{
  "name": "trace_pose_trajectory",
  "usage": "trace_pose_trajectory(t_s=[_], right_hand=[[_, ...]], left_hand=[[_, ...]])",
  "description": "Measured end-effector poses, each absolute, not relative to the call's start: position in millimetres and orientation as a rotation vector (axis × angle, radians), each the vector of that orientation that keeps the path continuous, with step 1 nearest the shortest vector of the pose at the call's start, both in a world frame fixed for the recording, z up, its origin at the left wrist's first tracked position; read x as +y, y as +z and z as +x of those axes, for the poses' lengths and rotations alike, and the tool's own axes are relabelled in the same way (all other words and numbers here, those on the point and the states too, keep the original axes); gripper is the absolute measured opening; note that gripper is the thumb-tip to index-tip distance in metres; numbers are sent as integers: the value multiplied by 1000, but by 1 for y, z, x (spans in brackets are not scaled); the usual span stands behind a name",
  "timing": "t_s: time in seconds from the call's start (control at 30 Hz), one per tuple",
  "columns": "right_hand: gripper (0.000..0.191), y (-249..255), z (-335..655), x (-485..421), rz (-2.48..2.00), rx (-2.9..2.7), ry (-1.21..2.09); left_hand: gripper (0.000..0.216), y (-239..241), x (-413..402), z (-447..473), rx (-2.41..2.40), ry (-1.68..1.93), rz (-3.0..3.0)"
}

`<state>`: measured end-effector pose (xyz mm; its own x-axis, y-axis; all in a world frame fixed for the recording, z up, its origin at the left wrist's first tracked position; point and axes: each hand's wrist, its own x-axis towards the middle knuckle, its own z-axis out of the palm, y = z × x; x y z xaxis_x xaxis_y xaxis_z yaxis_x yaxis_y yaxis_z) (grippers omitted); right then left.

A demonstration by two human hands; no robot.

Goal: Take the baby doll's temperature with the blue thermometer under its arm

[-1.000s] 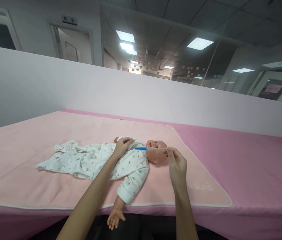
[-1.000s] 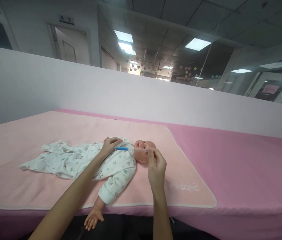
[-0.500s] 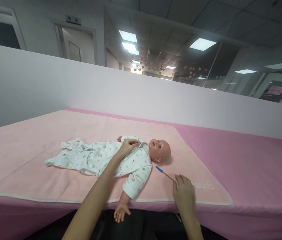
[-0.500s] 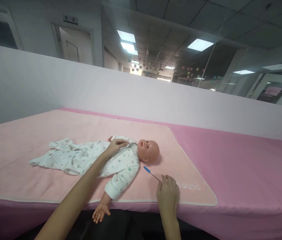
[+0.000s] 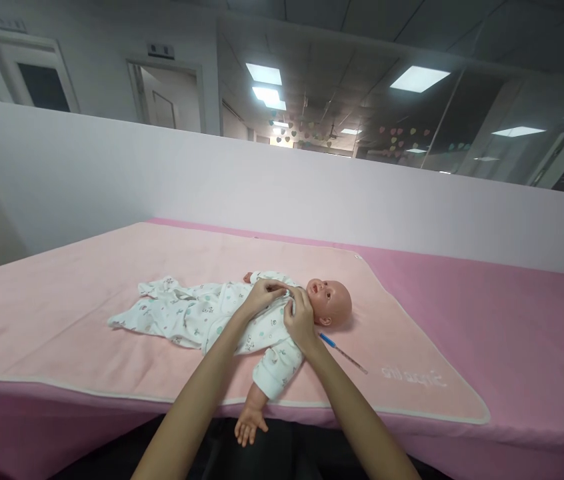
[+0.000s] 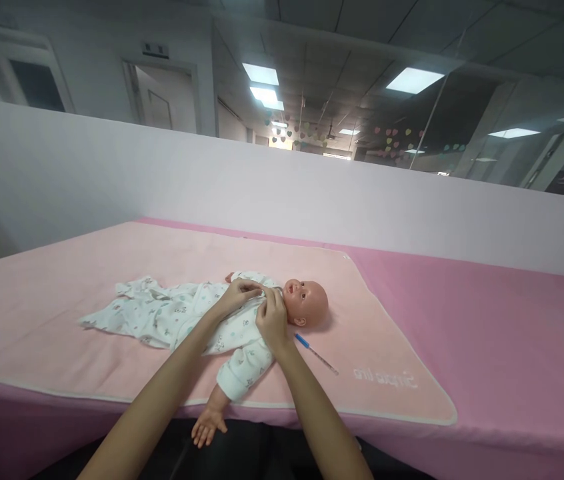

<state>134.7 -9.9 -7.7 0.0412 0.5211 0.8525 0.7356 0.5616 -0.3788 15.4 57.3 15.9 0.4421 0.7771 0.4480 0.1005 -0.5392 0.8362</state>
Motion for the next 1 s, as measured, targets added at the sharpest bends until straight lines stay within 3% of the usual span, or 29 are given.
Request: trace_pose_trajectory(t_s=[0.23, 0.67, 1.0], right_hand=[[24, -9, 139, -11, -906, -1524, -267], [19, -11, 138, -12, -1043, -1478, -148], [32, -12, 136, -13, -1114, -1525, -127]], left_hand=[[23, 18, 54, 13, 665, 1024, 1870], [42, 25, 52, 9, 538, 877, 1849], [43, 18, 56, 11, 635, 924, 1855]])
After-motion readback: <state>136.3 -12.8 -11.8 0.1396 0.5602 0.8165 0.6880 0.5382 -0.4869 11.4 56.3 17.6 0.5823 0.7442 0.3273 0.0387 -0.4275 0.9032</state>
